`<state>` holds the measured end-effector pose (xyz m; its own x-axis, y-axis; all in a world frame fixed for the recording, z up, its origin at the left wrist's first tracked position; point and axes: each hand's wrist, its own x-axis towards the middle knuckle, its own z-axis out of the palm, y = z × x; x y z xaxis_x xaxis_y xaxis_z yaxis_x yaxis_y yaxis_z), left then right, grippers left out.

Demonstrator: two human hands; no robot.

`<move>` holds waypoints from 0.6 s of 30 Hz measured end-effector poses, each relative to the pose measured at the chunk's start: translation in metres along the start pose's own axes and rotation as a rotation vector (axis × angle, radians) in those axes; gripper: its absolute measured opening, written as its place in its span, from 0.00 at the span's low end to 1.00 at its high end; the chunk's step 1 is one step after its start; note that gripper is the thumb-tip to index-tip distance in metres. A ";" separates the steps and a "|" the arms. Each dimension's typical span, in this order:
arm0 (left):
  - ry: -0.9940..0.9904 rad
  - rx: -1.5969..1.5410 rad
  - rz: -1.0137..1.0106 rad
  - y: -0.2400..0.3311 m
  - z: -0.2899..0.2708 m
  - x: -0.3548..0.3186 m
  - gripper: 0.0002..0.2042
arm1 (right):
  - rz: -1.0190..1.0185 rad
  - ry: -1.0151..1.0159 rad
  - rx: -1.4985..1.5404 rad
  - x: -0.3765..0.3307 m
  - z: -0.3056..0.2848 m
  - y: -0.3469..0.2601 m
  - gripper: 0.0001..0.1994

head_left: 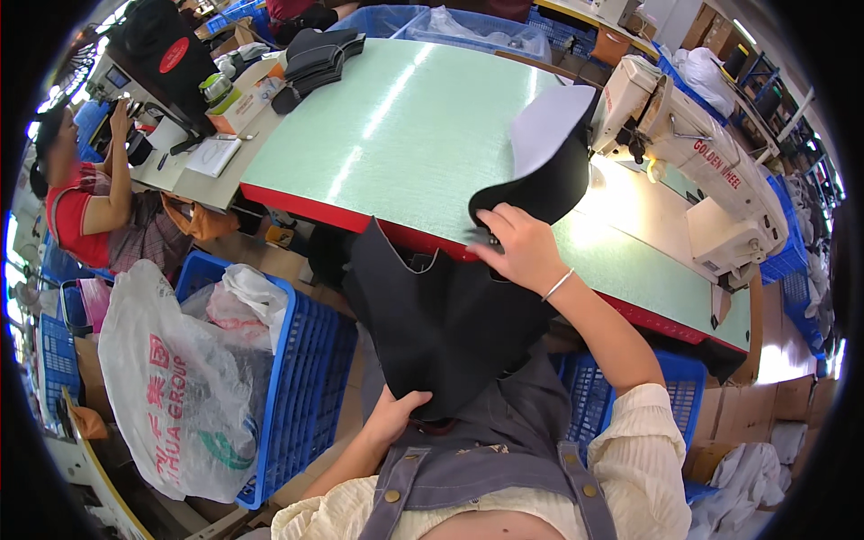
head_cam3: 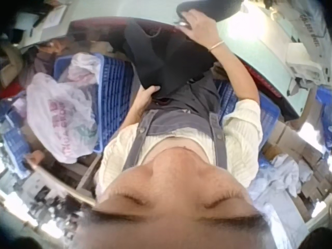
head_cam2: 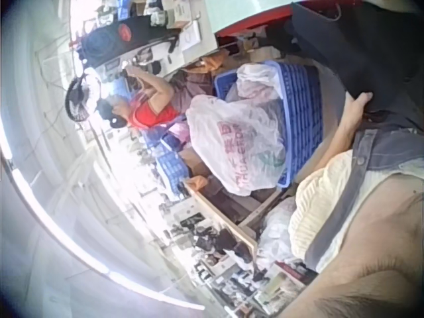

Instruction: The person cuts connecting threads between fabric pieces using thread snips to separate them, then stacks the fabric pieces and places them into a blue crate.

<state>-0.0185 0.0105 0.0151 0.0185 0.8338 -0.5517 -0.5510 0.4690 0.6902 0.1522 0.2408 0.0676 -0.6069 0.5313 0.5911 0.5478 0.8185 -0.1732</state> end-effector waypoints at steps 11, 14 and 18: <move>-0.159 -0.079 0.105 -0.021 -0.017 0.012 0.34 | -0.447 -0.230 0.044 0.017 -0.059 -0.103 0.04; -0.231 -0.024 0.260 -0.040 -0.034 0.018 0.31 | -0.495 -0.475 0.288 -0.066 -0.021 -0.131 0.04; -0.125 -0.005 0.179 -0.014 -0.006 0.006 0.24 | -0.260 -0.356 0.342 -0.095 -0.009 -0.143 0.03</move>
<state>-0.0153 0.0075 -0.0006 0.0236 0.9335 -0.3579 -0.5587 0.3092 0.7696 0.1366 0.0713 0.0437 -0.8869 0.2947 0.3558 0.1720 0.9254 -0.3379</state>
